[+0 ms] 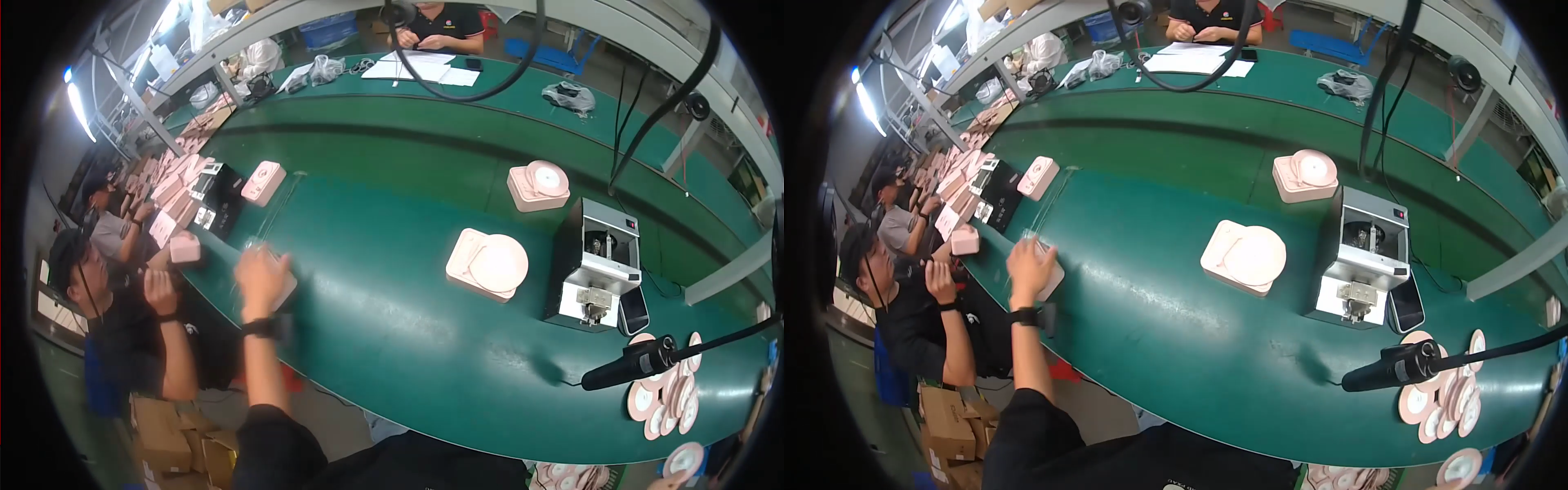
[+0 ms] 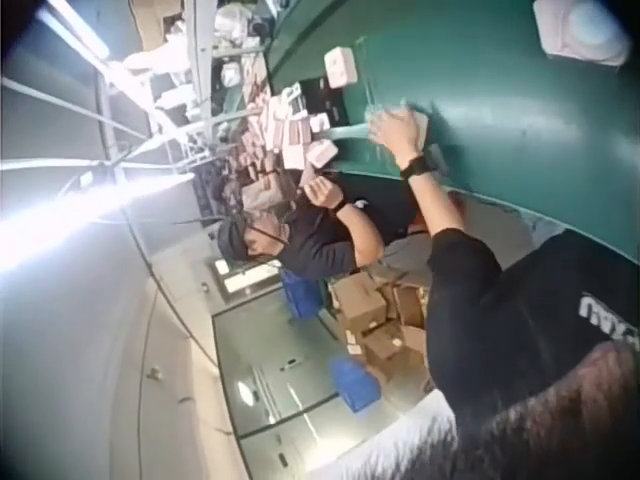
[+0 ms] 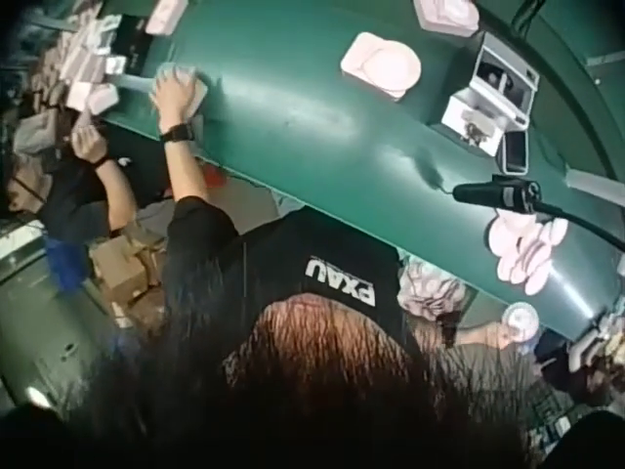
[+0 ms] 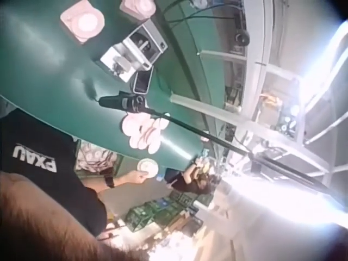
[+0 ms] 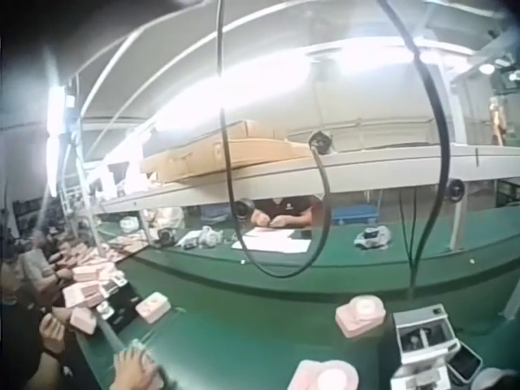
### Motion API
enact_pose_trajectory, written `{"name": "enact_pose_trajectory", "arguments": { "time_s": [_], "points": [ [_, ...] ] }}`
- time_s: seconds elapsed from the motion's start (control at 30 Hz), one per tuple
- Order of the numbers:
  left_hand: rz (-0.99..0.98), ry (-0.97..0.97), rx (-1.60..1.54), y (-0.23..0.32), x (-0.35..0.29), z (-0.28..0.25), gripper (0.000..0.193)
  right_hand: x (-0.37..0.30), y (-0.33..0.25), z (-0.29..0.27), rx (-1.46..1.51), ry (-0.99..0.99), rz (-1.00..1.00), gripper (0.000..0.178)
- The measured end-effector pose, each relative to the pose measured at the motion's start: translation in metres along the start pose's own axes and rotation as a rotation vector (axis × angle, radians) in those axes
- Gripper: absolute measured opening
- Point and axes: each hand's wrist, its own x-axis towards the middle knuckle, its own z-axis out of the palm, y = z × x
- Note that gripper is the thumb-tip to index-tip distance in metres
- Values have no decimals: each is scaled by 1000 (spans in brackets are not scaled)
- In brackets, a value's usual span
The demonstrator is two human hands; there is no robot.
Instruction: The person reaches into a bin to retrieve a stack of discs, places them on the table, and then fits a disc onto a pink base. They use a power screwdriver to fasten the disc to the base and repeat the process for several units.
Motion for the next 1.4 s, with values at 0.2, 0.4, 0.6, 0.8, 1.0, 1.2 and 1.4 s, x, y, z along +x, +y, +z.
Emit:
{"name": "enact_pose_trajectory", "arguments": {
  "time_s": [0.2, 0.4, 0.6, 0.8, 1.0, 1.2, 1.4],
  "points": [
    [-82, 20, -466, -59, -33, 23, 64, 40, -142, -84, 1510, -421, 449, 50],
    [179, -502, -442, 116, -111, -43, 52, 105, -386, -150, 1588, -976, -150, 28],
    [585, -299, -952, 206, -196, -3, 52, 57, -445, -124, 1358, -1030, -718, 53],
    [764, -497, -1138, 244, -249, -4, 52, 46, -428, -115, 1288, -1017, -643, 60],
    [839, -534, -1120, 249, -252, 0, 52, 37, -431, -107, 1342, -1027, -702, 78],
    [819, -539, -1084, 247, -251, -3, 52, 33, -425, -108, 1233, -1039, -702, 82],
    [809, -598, -1099, 244, -241, -9, 54, 23, -382, -110, 1267, -956, -662, 81]
  ]
}}
